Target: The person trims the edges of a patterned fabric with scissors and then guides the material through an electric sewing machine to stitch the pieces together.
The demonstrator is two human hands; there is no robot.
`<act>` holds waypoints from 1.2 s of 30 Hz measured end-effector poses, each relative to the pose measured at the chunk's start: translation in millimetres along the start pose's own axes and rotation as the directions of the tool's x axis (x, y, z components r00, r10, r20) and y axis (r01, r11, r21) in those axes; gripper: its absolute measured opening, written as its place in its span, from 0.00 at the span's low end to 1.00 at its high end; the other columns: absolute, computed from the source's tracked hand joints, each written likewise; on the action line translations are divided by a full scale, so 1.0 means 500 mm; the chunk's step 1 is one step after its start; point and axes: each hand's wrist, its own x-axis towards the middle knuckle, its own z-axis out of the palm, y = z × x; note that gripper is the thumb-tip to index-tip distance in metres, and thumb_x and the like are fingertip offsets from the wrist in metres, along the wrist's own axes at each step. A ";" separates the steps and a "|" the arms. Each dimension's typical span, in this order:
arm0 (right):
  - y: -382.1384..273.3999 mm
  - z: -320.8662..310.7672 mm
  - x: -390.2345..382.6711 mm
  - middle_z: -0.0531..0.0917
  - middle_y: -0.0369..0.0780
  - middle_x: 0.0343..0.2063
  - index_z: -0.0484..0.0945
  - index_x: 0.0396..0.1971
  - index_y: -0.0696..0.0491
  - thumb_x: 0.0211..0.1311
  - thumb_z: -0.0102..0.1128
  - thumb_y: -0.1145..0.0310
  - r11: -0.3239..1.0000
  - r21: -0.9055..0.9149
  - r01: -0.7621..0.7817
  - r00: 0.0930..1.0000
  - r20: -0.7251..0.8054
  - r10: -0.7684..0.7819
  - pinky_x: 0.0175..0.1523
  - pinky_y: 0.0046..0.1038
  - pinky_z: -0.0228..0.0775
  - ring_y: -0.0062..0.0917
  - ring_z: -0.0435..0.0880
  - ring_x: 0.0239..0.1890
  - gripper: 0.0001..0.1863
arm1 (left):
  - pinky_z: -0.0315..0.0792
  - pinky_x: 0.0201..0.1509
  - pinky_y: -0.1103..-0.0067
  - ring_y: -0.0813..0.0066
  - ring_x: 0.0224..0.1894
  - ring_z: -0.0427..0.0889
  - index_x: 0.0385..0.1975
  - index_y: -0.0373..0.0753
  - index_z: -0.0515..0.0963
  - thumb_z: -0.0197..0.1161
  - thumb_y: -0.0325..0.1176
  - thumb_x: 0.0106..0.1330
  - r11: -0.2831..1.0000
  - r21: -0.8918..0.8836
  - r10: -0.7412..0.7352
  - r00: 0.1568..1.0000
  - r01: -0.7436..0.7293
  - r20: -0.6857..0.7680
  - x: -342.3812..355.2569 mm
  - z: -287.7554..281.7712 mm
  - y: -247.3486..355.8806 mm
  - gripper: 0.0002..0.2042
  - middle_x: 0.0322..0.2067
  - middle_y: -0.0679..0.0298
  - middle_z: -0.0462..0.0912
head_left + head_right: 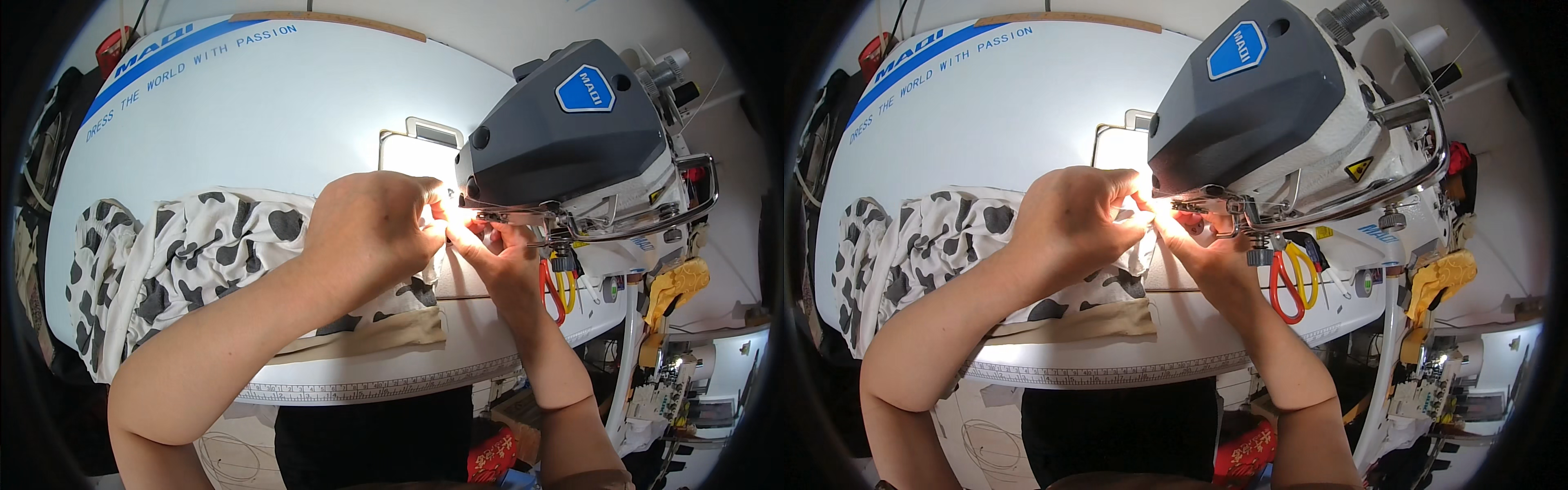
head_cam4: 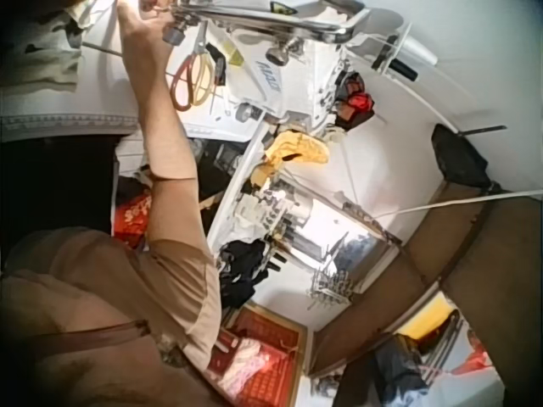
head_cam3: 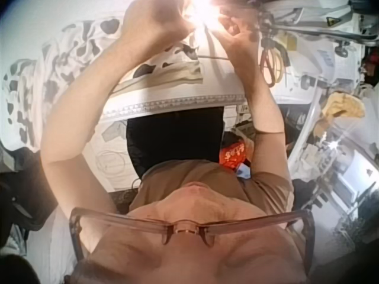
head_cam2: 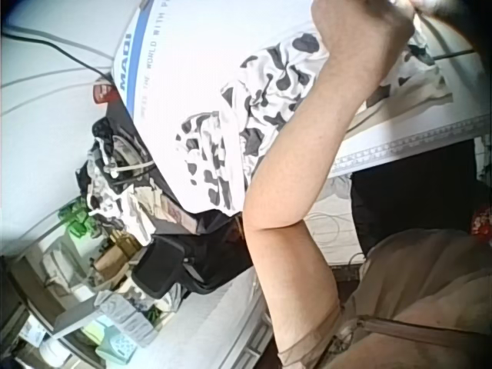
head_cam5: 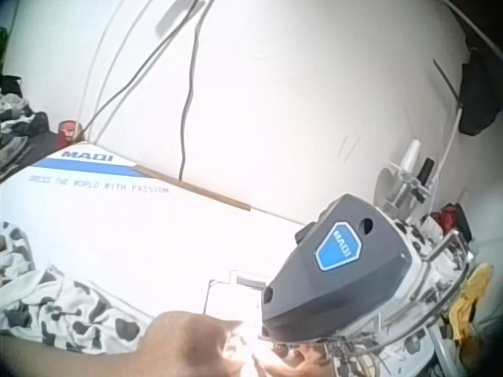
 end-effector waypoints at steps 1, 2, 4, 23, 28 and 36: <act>-0.006 -0.001 0.002 0.82 0.29 0.31 0.88 0.36 0.57 0.56 0.76 0.65 0.997 0.043 -0.069 0.998 0.017 0.068 0.31 0.19 0.61 0.13 0.68 0.26 0.13 | 0.74 0.34 0.64 0.53 0.29 0.83 0.35 0.40 0.81 0.67 0.37 0.57 1.000 0.001 -0.002 1.000 0.002 0.000 0.000 0.000 0.000 0.10 0.24 0.53 0.82; -0.007 -0.003 0.001 0.82 0.29 0.31 0.88 0.36 0.57 0.56 0.76 0.65 0.993 0.060 -0.104 0.994 0.026 0.102 0.32 0.19 0.62 0.13 0.68 0.27 0.13 | 0.74 0.34 0.64 0.52 0.30 0.83 0.36 0.40 0.81 0.67 0.37 0.57 1.000 -0.007 -0.011 1.000 0.011 0.004 0.001 0.000 0.001 0.10 0.25 0.53 0.82; -0.008 -0.008 0.000 0.82 0.33 0.38 0.86 0.43 0.56 0.58 0.74 0.70 0.964 0.133 -0.230 0.972 0.082 0.221 0.44 0.22 0.68 0.17 0.74 0.39 0.13 | 0.75 0.35 0.64 0.52 0.31 0.84 0.36 0.40 0.82 0.67 0.36 0.56 1.000 -0.016 -0.019 1.000 0.019 0.009 0.001 0.002 0.000 0.11 0.26 0.52 0.83; -0.002 0.003 0.003 0.87 0.36 0.41 0.84 0.44 0.58 0.62 0.70 0.71 0.859 0.358 -0.367 0.928 0.075 0.365 0.52 0.22 0.73 0.17 0.82 0.44 0.12 | 0.77 0.42 0.64 0.51 0.38 0.85 0.42 0.39 0.82 0.69 0.36 0.57 0.994 -0.090 0.041 0.987 -0.055 -0.156 0.001 0.027 -0.023 0.14 0.34 0.52 0.86; 0.005 0.001 0.001 0.87 0.37 0.42 0.84 0.45 0.58 0.63 0.70 0.70 0.838 0.350 -0.418 0.906 0.096 0.412 0.51 0.22 0.74 0.17 0.82 0.43 0.12 | 0.77 0.41 0.64 0.50 0.38 0.85 0.41 0.40 0.83 0.69 0.36 0.57 0.996 -0.091 0.009 0.992 -0.020 -0.127 0.002 0.024 -0.019 0.13 0.33 0.53 0.86; -0.001 0.004 0.002 0.87 0.37 0.42 0.85 0.46 0.57 0.64 0.69 0.71 0.835 0.398 -0.380 0.922 0.093 0.375 0.52 0.23 0.74 0.18 0.82 0.44 0.13 | 0.77 0.40 0.64 0.51 0.36 0.85 0.40 0.41 0.83 0.68 0.35 0.57 0.994 -0.104 0.004 0.993 -0.017 -0.119 0.003 0.021 -0.016 0.12 0.32 0.53 0.86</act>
